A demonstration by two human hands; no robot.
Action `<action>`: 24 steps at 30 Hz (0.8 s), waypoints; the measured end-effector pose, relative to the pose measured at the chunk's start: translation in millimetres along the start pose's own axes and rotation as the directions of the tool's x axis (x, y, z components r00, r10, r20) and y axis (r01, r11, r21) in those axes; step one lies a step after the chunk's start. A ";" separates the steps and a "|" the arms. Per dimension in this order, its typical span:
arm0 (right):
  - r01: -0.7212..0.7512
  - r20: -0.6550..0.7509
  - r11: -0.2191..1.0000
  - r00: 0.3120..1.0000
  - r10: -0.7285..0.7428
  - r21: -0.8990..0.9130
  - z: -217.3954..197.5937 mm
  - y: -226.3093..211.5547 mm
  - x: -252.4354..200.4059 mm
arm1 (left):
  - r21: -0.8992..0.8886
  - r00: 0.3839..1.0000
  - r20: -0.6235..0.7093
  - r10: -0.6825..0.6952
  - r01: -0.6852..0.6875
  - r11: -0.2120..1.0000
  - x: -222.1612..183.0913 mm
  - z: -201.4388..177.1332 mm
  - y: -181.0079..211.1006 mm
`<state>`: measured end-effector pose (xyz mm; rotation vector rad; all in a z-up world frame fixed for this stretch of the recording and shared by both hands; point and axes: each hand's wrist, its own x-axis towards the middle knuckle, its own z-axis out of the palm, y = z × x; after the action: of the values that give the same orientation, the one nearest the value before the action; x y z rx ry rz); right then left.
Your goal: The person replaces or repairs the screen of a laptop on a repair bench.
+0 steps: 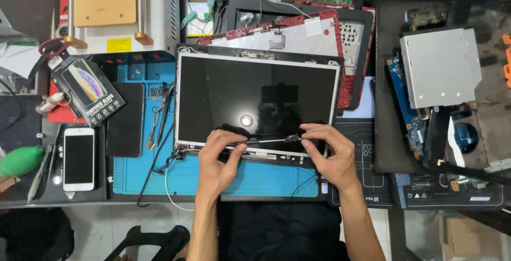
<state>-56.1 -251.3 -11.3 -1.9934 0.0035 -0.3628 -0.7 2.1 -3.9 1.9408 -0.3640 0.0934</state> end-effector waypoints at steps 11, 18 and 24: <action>-0.153 -0.009 0.979 0.988 0.155 0.134 -0.2 7.4 -4.3 | -0.018 1.000 -0.004 -0.014 0.014 1.000 1.1 -1.6 5.0; -0.135 0.006 0.979 0.991 0.136 0.151 0.0 16.0 -8.4 | -0.047 0.999 -0.038 -0.022 0.020 0.999 -5.4 -1.1 -3.4; -0.129 0.007 0.969 0.991 0.130 0.210 1.1 17.3 -6.9 | -0.016 0.999 -0.029 -0.022 0.021 1.000 -2.2 -1.6 -2.6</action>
<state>-59.6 -256.9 -28.7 -1.7719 0.0961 -0.2739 -1.9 5.0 -6.1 1.9255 -0.3235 0.1050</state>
